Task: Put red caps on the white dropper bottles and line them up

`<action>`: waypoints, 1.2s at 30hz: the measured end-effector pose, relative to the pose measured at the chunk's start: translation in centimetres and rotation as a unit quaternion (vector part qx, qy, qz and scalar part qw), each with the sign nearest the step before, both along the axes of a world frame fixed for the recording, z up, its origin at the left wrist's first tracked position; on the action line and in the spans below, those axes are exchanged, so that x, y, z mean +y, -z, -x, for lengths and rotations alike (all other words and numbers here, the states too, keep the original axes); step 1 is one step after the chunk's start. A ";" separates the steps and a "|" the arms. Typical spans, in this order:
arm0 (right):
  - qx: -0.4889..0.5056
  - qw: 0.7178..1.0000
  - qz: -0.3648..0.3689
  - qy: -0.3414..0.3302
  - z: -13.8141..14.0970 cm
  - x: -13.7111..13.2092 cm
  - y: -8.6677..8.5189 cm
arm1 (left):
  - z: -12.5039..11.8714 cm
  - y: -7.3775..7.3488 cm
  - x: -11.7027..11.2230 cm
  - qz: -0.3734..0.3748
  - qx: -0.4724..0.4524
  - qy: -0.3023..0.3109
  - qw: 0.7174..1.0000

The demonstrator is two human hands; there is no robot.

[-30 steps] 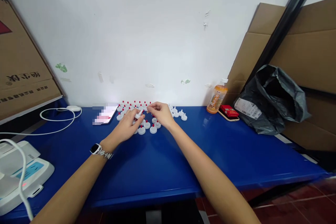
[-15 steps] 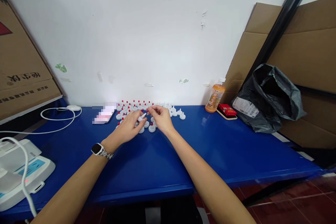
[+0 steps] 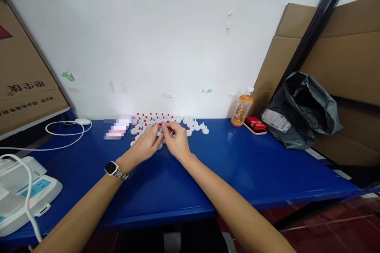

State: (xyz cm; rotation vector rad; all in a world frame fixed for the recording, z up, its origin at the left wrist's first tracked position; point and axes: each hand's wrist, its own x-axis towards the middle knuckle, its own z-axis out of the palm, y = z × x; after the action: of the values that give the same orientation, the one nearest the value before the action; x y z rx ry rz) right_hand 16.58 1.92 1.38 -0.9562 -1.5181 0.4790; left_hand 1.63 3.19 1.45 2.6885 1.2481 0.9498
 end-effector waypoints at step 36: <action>-0.226 0.968 0.070 0.078 -5.8 2.8 0.0 | 0.1 -0.7 1.7 0.042 -0.030 0.010 0.999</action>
State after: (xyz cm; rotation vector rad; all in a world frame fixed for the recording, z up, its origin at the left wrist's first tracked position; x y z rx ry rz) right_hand 22.36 4.67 1.40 -1.3518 -1.8114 0.2656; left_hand 1.50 4.93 2.16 2.5848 1.2179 0.9450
